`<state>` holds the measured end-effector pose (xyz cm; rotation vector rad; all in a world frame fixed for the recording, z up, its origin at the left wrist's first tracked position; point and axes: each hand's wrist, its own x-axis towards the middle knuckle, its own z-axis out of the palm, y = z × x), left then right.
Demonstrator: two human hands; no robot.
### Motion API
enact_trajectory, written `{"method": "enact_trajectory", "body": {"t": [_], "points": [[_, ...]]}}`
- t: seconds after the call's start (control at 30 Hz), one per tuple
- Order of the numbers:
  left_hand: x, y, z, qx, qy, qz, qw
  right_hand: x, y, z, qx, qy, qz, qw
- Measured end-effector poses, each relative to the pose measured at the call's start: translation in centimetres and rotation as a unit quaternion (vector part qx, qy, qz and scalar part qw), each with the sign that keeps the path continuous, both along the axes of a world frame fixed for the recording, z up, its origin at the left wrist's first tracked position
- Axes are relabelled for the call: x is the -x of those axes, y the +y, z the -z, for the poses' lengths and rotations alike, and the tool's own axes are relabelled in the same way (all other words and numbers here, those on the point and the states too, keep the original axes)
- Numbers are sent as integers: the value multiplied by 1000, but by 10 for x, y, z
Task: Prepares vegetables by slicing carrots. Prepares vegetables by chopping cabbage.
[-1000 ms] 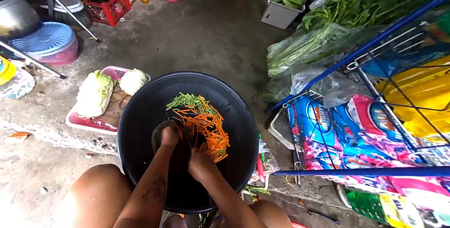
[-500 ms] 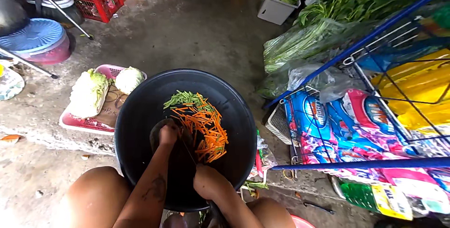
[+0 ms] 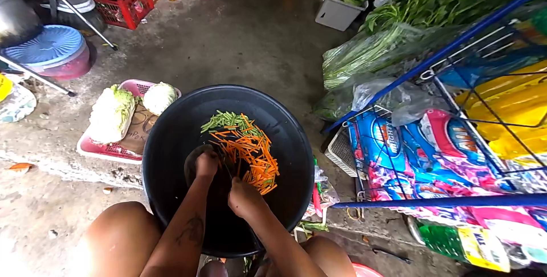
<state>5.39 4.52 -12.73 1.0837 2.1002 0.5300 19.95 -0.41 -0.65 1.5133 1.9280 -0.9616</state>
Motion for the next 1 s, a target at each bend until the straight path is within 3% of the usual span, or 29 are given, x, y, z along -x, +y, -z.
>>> {"method": "enact_trajectory", "body": {"t": [0.23, 0.43, 0.5, 0.6, 0.67, 0.77, 0.87, 1.0], "points": [[-2, 1, -3, 9, 8, 1, 1000, -5, -18, -10, 55, -27, 9, 998], [-11, 0, -12, 15, 19, 28, 999, -50, -42, -23, 86, -29, 5, 996], [-32, -2, -14, -12, -29, 76, 997, -69, -32, -29, 48, -33, 34, 998], [-83, -11, -15, -52, -187, 187, 963, -97, -6, -27, -49, -2, 135, 990], [-105, -15, -21, -59, -236, 204, 948, -112, 10, -27, -115, 42, 204, 971], [-97, -14, -43, -30, -106, 253, 961, -124, 22, -22, -174, 125, 258, 942], [-49, -7, -79, -3, 53, 289, 956, -117, 20, -13, -165, 191, 254, 934], [40, -13, -130, -2, 203, 208, 957, -84, -2, 2, -101, 241, 194, 946]]}}
